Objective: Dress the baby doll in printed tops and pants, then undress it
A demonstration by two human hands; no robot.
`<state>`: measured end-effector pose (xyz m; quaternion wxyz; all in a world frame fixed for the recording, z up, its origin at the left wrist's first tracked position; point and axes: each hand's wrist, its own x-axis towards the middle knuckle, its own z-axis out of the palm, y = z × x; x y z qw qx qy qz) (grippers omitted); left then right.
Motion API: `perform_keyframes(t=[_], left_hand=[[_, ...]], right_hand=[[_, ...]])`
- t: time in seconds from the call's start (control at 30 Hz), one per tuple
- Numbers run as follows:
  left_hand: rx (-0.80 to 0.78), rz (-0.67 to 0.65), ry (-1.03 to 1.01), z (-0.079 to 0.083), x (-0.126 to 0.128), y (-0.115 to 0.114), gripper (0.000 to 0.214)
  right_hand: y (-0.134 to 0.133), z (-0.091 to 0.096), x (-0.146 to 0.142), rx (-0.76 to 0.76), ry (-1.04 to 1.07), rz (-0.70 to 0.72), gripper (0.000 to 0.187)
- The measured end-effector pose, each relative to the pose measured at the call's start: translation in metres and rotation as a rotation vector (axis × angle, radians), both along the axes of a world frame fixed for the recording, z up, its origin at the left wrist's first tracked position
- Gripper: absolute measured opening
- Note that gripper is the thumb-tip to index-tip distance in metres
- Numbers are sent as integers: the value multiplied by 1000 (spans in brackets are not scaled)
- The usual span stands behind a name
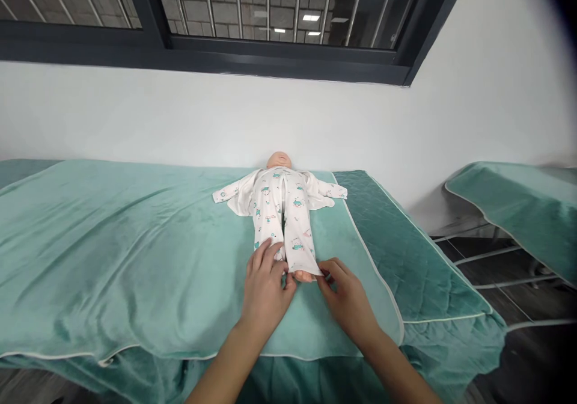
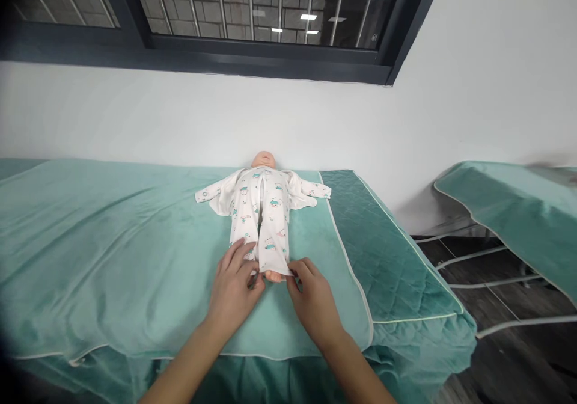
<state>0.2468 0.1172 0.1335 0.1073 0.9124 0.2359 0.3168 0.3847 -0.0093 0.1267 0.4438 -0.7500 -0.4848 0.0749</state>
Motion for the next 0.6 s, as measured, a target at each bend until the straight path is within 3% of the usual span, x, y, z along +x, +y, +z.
perform_keyframes(t=[0.2, 0.37, 0.6], left_hand=[[-3, -10, -19, -4, -18, -10, 10], [-80, -9, -86, -11, -29, -8, 14], [-203, 82, -180, -29, -49, -9, 37]], right_hand=[[-8, -12, -6, -79, 13, -8, 8], [-11, -9, -6, -61, -15, -64, 9], [3, 2, -14, 17, -120, -7, 20]])
